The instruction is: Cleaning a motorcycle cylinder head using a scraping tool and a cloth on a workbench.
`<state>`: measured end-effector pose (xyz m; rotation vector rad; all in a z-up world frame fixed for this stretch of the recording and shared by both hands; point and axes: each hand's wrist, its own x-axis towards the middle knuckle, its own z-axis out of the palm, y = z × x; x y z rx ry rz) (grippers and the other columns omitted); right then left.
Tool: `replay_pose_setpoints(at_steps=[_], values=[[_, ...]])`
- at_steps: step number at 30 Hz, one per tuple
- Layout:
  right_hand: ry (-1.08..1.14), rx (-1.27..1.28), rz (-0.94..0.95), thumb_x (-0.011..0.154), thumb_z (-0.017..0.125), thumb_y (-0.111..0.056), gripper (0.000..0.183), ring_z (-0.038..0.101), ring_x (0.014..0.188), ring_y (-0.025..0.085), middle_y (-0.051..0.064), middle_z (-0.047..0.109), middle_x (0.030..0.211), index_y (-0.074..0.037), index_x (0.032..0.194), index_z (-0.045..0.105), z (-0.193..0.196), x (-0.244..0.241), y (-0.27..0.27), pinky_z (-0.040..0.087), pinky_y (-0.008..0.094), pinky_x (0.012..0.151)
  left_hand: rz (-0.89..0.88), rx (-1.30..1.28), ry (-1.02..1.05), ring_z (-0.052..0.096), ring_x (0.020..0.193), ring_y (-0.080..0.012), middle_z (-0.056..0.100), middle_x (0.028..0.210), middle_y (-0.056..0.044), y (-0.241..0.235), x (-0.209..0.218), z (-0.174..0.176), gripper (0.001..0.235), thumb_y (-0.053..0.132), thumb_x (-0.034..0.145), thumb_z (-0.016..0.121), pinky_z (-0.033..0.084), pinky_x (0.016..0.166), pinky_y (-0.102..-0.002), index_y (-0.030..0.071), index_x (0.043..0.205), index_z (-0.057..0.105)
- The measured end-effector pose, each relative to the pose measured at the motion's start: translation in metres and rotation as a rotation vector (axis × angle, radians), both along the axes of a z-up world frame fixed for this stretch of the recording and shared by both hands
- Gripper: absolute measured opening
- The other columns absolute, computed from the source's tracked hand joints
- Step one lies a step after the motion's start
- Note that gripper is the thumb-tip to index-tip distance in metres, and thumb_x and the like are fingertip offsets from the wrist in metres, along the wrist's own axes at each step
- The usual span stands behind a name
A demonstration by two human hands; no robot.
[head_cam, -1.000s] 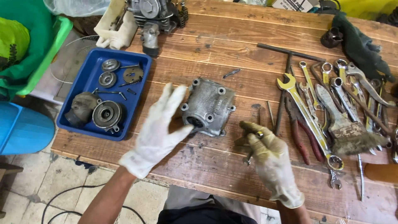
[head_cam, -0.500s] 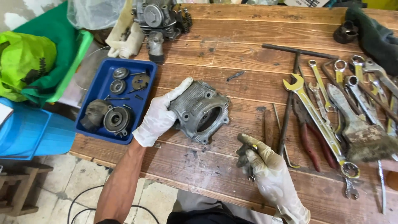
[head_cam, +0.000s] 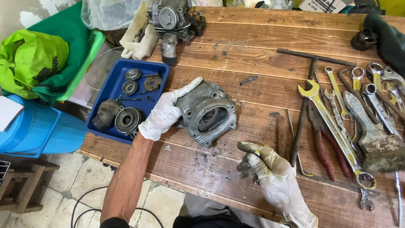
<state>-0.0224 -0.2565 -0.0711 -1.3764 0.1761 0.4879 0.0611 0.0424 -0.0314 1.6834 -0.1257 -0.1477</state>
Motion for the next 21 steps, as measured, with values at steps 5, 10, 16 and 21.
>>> replay_pose_setpoints(at_steps=[5,10,16,21], values=[[0.032,-0.036,-0.057,0.095,0.06,-0.019,0.041,0.075,0.059,0.034,0.027,0.079,0.072,0.002,0.129,0.072,0.017,0.0,0.002,0.053,0.035,0.055,-0.011,0.055,-0.056,0.055,0.133,-0.0124,0.058,0.149,-0.01,0.003,0.0,-0.009,0.077,-0.017,0.08,0.058,0.04,0.119,-0.025,0.013,0.151,0.049],[-0.156,-0.017,-0.044,0.096,0.061,-0.019,0.042,0.068,0.056,0.023,0.015,0.071,0.078,0.0,0.132,0.071,0.012,0.004,-0.001,0.047,0.025,0.051,0.13,0.302,-0.057,0.06,0.091,-0.005,0.072,0.122,-0.005,-0.029,-0.017,0.0,0.081,0.006,0.079,0.072,0.046,0.087,-0.019,0.027,0.153,0.047],[-0.076,-0.099,-0.099,0.086,0.066,-0.001,0.075,0.061,0.117,0.016,0.009,0.065,0.141,-0.009,0.156,0.043,0.012,0.02,0.015,0.049,0.026,0.099,-0.117,0.468,0.094,0.063,0.118,-0.0424,0.004,0.167,-0.03,-0.053,-0.043,0.026,0.101,0.015,0.086,0.065,0.045,0.104,-0.044,0.031,0.163,0.002],[0.179,-0.403,-0.064,0.086,0.07,0.0,0.069,0.072,0.112,0.016,0.005,0.078,0.124,-0.016,0.151,0.053,0.039,0.027,0.035,0.052,0.026,0.111,-0.226,0.021,0.001,-0.018,0.158,-0.0271,-0.025,0.168,-0.017,-0.028,-0.046,0.024,0.109,0.046,0.092,0.06,-0.009,0.126,-0.045,0.008,0.159,-0.017]])
